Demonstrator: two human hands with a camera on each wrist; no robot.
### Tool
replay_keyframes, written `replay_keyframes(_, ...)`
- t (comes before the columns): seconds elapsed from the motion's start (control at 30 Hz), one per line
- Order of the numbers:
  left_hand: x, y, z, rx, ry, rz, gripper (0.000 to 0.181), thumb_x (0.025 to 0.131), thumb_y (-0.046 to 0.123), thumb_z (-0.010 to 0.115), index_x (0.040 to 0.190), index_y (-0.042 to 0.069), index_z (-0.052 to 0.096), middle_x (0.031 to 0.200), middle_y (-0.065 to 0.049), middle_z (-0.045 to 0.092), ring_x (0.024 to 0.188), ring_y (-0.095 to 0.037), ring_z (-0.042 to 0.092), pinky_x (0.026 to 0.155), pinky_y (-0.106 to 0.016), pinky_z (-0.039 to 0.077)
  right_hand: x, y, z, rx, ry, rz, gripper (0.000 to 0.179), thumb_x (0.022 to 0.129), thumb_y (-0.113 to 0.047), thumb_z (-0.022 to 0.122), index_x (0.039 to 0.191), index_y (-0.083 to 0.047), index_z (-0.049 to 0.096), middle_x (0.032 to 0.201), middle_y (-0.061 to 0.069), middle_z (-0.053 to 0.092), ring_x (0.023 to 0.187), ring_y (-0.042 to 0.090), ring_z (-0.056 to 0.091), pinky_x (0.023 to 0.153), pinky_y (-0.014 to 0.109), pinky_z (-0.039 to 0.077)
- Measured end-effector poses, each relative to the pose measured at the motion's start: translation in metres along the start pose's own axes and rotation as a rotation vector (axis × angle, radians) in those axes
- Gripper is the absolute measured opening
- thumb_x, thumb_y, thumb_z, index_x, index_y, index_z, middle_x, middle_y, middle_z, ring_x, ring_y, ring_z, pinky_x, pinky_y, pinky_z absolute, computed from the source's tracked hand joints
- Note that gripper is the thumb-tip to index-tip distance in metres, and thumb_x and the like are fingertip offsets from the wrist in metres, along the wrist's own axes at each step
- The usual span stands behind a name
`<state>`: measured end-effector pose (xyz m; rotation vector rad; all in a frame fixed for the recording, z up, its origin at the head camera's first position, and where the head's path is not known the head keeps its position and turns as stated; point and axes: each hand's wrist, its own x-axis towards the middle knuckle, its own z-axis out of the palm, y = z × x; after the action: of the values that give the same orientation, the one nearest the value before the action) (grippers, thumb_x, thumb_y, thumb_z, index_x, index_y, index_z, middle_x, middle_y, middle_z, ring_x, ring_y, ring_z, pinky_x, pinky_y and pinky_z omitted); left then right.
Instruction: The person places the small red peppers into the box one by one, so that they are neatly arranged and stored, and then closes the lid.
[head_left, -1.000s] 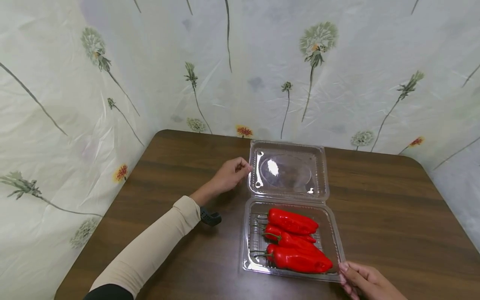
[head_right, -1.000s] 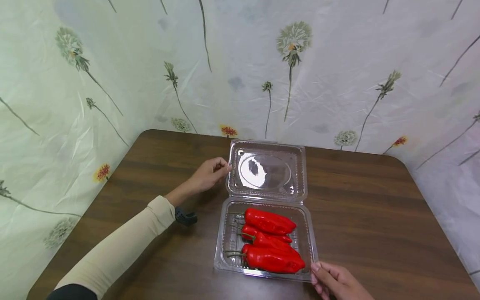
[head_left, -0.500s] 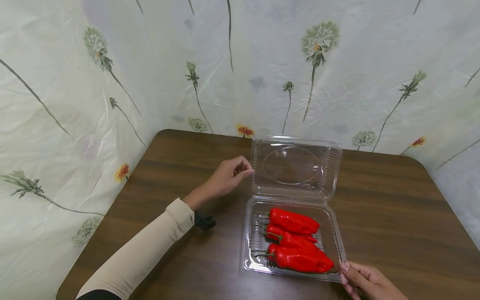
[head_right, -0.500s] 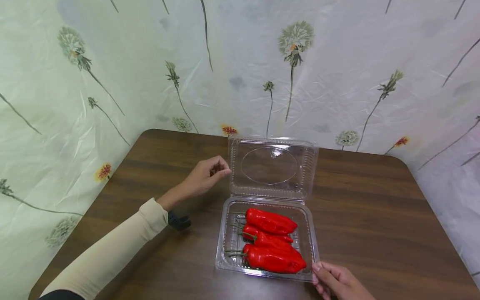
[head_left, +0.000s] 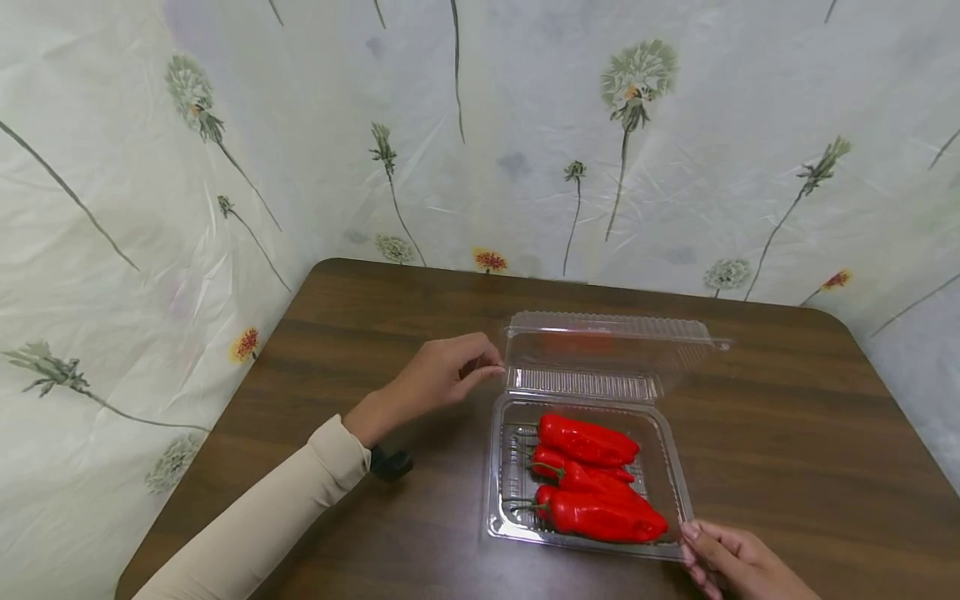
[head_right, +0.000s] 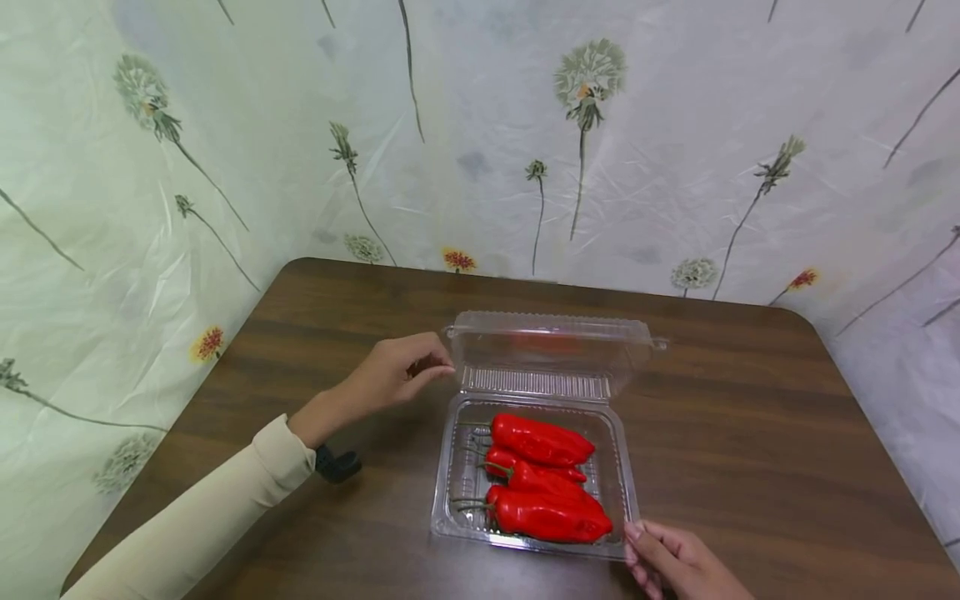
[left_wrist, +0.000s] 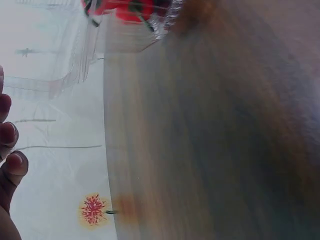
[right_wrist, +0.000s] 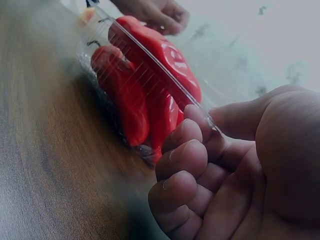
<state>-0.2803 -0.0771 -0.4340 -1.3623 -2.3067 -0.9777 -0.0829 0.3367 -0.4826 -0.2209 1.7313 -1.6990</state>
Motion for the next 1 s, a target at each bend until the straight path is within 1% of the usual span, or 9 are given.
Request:
replay_keyframes(0.13,-0.005,0.007,-0.001,0.074,-0.009,0.087,0.014,0.093,0.023,0.074,0.101,0.015,0.066,0.082,0.009,0.057,0.067,-0.002,0.046,0.061,-0.014,0.041,0.001,0.000,-0.001,0.020,-0.020,-0.012,0.040,0.112,-0.017,0.028,0.102,0.019,0.042,0.083,-0.006,0.062,0.073,0.003,0.061,0.065,0.026,0.054)
replay_keyframes(0.2,-0.008,0.010,-0.001,0.088,-0.018,0.120,0.014,0.091,0.021,0.076,0.101,0.015,0.068,0.084,0.009,0.060,0.069,-0.001,0.049,0.063,-0.012,0.043,0.001,0.001,-0.002,0.023,-0.026,-0.026,0.039,0.112,-0.016,0.028,0.101,0.019,0.043,0.081,-0.003,0.061,0.070,0.006,0.060,0.064,0.026,0.054)
replay_keyframes(0.3,-0.012,0.015,0.000,0.105,-0.039,0.155,0.016,0.088,0.016,0.079,0.102,0.015,0.070,0.091,0.008,0.064,0.075,-0.001,0.055,0.068,-0.010,0.046,0.001,0.002,-0.002,0.016,-0.017,-0.013,0.039,0.112,-0.017,0.029,0.101,0.018,0.044,0.081,-0.004,0.061,0.070,0.006,0.059,0.064,0.025,0.054)
replay_keyframes(0.4,-0.017,0.017,0.001,0.121,-0.066,0.170,0.018,0.088,0.015,0.079,0.103,0.015,0.070,0.093,0.008,0.066,0.078,-0.001,0.058,0.072,-0.010,0.048,0.001,0.003,-0.003,0.012,-0.003,0.014,0.041,0.112,-0.020,0.030,0.101,0.017,0.045,0.080,-0.004,0.061,0.069,0.006,0.058,0.064,0.024,0.053)
replay_keyframes(0.43,-0.019,0.017,0.002,0.128,-0.069,0.179,0.017,0.089,0.016,0.079,0.103,0.015,0.070,0.093,0.008,0.066,0.078,-0.001,0.057,0.072,-0.010,0.047,0.001,0.002,-0.002,0.012,0.007,0.037,0.041,0.112,-0.022,0.031,0.101,0.016,0.046,0.082,-0.007,0.062,0.072,0.003,0.059,0.064,0.023,0.053)
replay_keyframes(0.67,-0.030,0.016,0.008,0.222,-0.109,0.221,0.015,0.095,0.025,0.073,0.106,0.017,0.070,0.089,0.008,0.061,0.073,-0.003,0.050,0.064,-0.012,0.043,0.000,0.004,-0.001,0.050,0.026,0.075,0.039,0.112,-0.026,0.034,0.100,0.004,0.056,0.082,-0.005,0.062,0.072,0.004,0.059,0.063,0.020,0.052)
replay_keyframes(0.77,-0.035,0.015,0.012,0.268,-0.119,0.244,0.015,0.097,0.028,0.069,0.106,0.016,0.070,0.087,0.008,0.058,0.072,-0.003,0.048,0.061,-0.014,0.042,-0.001,0.005,-0.002,0.059,0.005,0.045,0.037,0.112,-0.022,0.033,0.103,0.005,0.057,0.084,-0.005,0.064,0.074,0.004,0.060,0.065,0.019,0.052)
replay_keyframes(0.9,-0.040,0.014,0.016,0.283,-0.127,0.250,0.016,0.098,0.029,0.068,0.106,0.016,0.070,0.087,0.008,0.059,0.071,-0.003,0.047,0.060,-0.014,0.042,-0.001,0.008,-0.005,0.080,-0.045,-0.033,0.036,0.112,-0.015,0.029,0.109,0.008,0.056,0.090,-0.005,0.065,0.078,0.002,0.061,0.067,0.017,0.052)
replay_keyframes(1.0,-0.043,0.014,0.018,0.285,-0.131,0.252,0.015,0.098,0.028,0.068,0.107,0.016,0.070,0.089,0.008,0.061,0.073,-0.003,0.049,0.061,-0.015,0.045,-0.001,0.011,-0.006,0.097,-0.061,-0.053,0.036,0.112,-0.013,0.028,0.107,0.005,0.058,0.092,-0.006,0.065,0.080,0.003,0.061,0.069,0.018,0.053)
